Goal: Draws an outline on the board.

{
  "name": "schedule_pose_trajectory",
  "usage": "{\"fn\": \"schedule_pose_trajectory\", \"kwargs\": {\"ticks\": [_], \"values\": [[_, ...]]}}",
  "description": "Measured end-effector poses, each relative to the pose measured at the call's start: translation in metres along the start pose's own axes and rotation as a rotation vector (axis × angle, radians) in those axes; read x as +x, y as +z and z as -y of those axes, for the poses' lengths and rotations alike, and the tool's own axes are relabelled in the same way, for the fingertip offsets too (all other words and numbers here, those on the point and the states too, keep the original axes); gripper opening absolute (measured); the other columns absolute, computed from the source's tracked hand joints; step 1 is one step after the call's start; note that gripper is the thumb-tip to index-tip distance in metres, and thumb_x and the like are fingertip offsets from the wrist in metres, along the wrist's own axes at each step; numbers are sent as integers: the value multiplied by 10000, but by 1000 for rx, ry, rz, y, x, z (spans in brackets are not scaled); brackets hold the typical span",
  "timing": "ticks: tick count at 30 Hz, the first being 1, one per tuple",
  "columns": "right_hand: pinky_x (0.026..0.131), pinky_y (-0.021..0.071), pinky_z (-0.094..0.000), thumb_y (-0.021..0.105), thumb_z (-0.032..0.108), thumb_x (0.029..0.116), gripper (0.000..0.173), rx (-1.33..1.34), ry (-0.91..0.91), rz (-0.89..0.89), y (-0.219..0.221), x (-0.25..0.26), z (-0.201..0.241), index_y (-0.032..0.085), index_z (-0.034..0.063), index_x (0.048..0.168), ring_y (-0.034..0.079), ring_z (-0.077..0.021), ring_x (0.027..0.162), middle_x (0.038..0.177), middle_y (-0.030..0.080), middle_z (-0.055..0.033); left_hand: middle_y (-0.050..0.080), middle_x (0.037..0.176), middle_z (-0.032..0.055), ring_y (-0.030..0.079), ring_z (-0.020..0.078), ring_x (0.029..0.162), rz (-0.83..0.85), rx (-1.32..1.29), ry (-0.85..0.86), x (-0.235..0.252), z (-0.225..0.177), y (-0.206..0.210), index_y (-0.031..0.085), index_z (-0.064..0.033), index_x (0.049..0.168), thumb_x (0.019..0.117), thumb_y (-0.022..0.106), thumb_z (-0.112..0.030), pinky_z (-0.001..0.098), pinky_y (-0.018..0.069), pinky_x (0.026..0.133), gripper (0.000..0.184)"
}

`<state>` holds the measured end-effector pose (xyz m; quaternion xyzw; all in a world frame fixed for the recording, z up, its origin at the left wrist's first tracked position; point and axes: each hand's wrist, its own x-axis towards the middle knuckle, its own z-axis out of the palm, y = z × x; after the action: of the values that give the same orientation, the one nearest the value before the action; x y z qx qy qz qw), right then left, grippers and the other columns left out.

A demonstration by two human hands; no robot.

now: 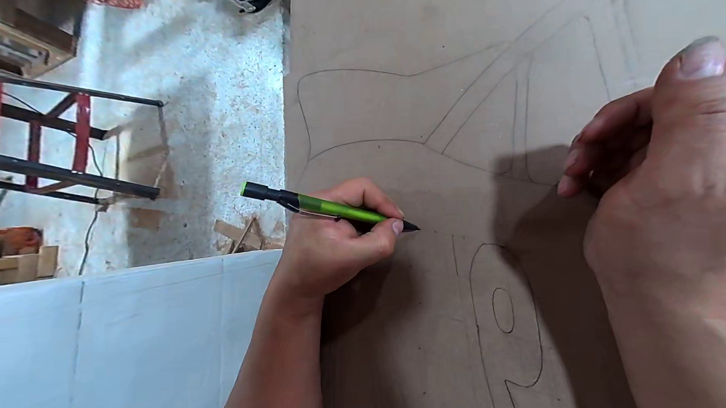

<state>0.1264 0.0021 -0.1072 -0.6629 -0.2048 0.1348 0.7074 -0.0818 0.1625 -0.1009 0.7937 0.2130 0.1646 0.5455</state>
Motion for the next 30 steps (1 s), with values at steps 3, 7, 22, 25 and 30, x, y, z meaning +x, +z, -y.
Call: {"fn": "schedule_pose_trajectory", "kwargs": {"ticks": [3,7,22,25,30], "values": [[477,551,-245,321,339,1144,486,6,22,-14,1,0,0,631,160,815,604,-72,531,648,609,75,708,821,24,620,88,605,-4,10,0,0,0,1,701,-96,883,858,705,-86,208,505,494,27],[481,546,-245,314,337,1145,491,-7,10,-4,0,0,-1,630,158,814,599,-73,531,645,604,72,702,817,27,613,91,600,3,13,1,0,-1,0,701,-94,887,863,703,-84,207,497,486,26],[482,555,-241,324,331,1145,470,-14,1,0,-1,0,-4,634,149,842,610,-74,539,659,613,69,694,805,32,610,99,600,-2,-3,-3,-1,-1,2,690,-87,878,861,694,-61,212,496,488,31],[478,557,-239,330,326,1144,465,-4,9,-6,-1,0,-5,631,146,840,615,-75,537,656,615,69,691,802,29,606,94,598,-2,6,-4,-1,-2,2,682,-88,866,857,686,-57,205,486,481,33],[463,550,-239,333,320,1145,454,-1,20,-8,-1,0,-6,626,144,847,610,-77,528,654,611,66,683,802,34,593,87,593,13,-24,-5,-1,-2,1,669,-83,855,843,679,-35,196,470,477,51]]}}
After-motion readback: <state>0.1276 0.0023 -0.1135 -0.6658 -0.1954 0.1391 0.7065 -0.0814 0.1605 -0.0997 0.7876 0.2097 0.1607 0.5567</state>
